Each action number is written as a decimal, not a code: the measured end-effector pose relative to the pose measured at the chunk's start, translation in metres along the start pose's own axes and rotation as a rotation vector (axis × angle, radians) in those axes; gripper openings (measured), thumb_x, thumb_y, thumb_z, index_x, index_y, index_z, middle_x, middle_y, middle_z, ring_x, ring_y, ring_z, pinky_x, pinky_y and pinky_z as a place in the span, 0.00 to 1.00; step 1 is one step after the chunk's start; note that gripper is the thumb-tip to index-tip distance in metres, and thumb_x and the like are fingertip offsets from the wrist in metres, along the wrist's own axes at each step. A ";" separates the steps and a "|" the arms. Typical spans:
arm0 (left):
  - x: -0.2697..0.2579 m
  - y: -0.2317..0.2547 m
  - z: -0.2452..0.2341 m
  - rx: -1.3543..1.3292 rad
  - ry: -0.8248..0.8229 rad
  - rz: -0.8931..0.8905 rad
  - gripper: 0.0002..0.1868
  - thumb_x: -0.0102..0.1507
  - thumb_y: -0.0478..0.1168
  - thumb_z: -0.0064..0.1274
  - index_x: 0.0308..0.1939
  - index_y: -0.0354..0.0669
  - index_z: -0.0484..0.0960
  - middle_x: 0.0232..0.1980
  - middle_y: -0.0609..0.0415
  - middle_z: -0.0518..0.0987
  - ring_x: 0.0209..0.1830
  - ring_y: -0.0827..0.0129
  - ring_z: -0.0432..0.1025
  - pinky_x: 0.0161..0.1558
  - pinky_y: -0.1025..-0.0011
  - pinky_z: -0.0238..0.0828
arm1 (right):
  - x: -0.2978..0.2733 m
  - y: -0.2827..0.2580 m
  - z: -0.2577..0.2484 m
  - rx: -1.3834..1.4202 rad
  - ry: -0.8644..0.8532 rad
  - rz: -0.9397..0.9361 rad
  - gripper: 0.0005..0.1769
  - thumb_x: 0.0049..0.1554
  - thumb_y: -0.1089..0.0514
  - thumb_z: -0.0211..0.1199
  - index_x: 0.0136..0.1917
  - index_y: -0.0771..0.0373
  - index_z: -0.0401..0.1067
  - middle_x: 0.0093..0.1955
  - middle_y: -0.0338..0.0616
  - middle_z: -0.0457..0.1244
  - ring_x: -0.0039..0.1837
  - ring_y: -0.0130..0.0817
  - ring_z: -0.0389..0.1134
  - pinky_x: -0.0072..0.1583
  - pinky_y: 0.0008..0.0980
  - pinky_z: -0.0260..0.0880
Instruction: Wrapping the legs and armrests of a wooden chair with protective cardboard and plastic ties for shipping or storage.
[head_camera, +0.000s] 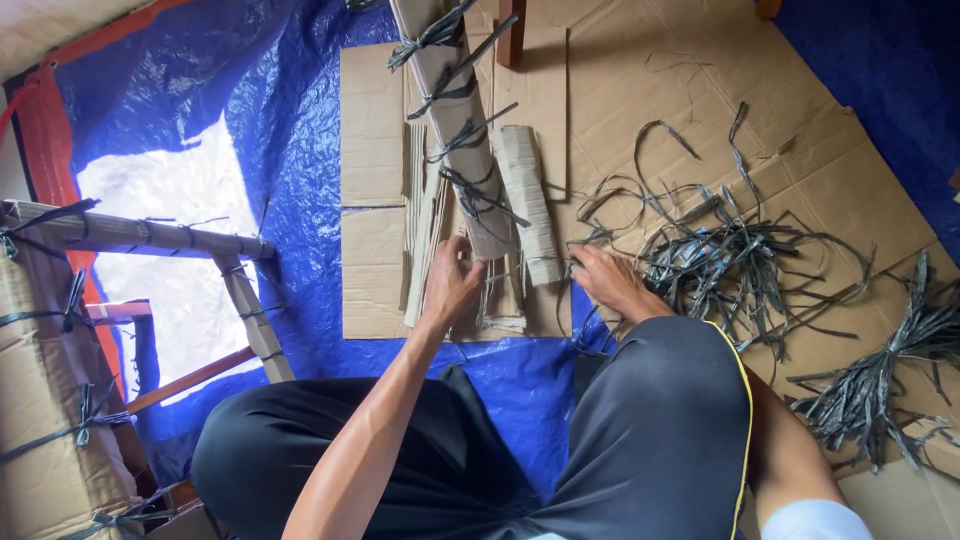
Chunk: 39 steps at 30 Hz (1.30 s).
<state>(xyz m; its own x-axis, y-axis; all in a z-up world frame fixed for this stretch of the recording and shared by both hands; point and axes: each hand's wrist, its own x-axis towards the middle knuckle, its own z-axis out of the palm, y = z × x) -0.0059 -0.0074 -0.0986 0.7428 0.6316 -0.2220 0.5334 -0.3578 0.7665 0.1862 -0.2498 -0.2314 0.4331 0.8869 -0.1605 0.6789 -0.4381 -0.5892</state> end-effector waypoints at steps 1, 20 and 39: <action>-0.001 -0.002 -0.002 0.000 0.002 -0.003 0.18 0.62 0.41 0.57 0.51 0.35 0.78 0.49 0.41 0.78 0.39 0.59 0.79 0.47 0.61 0.75 | -0.002 -0.011 -0.013 0.001 -0.003 -0.003 0.23 0.57 0.57 0.65 0.65 0.64 0.71 0.61 0.56 0.66 0.56 0.49 0.71 0.55 0.49 0.74; 0.016 0.008 -0.042 -0.140 0.146 0.041 0.16 0.62 0.41 0.55 0.52 0.38 0.79 0.50 0.46 0.80 0.40 0.63 0.79 0.45 0.64 0.77 | 0.055 -0.064 -0.147 0.127 0.053 0.205 0.11 0.63 0.57 0.57 0.47 0.64 0.78 0.44 0.49 0.72 0.42 0.34 0.73 0.46 0.36 0.76; 0.049 0.044 -0.069 0.043 -0.048 0.418 0.07 0.63 0.37 0.56 0.40 0.37 0.86 0.37 0.42 0.83 0.34 0.51 0.79 0.37 0.57 0.76 | 0.097 -0.196 -0.190 -0.134 -0.373 0.105 0.10 0.61 0.66 0.51 0.41 0.62 0.73 0.42 0.45 0.65 0.47 0.33 0.68 0.56 0.42 0.69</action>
<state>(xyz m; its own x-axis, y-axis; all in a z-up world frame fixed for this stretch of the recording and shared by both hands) 0.0254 0.0554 -0.0342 0.9165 0.3931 0.0739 0.1977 -0.6057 0.7707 0.2077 -0.1058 0.0193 0.2761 0.8178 -0.5049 0.7246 -0.5222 -0.4496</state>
